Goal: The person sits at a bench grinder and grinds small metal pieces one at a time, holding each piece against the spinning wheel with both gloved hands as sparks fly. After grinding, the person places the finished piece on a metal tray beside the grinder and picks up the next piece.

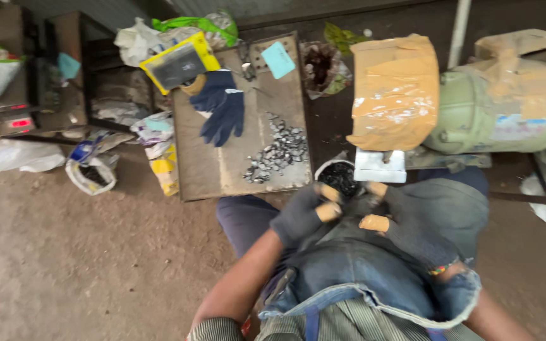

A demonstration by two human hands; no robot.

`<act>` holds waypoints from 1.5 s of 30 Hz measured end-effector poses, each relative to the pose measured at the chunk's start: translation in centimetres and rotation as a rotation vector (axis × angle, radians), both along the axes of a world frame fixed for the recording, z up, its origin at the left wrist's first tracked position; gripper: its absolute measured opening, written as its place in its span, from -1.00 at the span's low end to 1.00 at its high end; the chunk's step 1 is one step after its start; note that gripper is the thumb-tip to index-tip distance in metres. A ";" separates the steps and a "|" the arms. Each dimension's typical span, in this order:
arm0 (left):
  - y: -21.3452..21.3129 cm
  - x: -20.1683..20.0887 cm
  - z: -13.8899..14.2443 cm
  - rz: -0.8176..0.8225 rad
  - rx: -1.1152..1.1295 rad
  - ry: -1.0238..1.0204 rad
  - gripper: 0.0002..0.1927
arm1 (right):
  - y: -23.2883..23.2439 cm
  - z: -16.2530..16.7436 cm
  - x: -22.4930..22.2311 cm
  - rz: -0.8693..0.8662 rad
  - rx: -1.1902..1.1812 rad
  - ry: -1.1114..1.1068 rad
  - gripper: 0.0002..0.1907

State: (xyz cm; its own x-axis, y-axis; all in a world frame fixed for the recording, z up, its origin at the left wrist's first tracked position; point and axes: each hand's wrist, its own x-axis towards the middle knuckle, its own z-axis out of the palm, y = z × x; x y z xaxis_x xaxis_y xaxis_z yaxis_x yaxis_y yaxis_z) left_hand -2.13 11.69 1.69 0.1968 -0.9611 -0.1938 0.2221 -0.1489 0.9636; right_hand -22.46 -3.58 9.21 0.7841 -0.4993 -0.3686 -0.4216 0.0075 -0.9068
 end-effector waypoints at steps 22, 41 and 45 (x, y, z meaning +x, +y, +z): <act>-10.6 0.4 3.8 0.080 -0.298 -0.977 -0.63 | -4.3 0.7 2.3 -0.167 -0.699 0.021 -0.60; -11.5 0.9 -0.6 -0.068 -0.247 -1.096 -0.75 | -5.8 -2.7 1.4 -0.119 -0.683 -0.117 -0.65; -11.4 0.8 -0.7 -0.025 -0.289 -0.925 -0.75 | -6.3 -2.7 1.9 -0.108 -0.606 -0.157 -0.64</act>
State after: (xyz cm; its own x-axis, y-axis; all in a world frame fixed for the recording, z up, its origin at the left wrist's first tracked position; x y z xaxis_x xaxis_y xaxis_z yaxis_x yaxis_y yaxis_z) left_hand -1.33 0.30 1.03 0.1315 -0.9534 0.2714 -0.6420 0.1267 0.7562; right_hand -20.60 -9.89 6.55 0.7392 -0.6628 0.1195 -0.3088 -0.4913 -0.8144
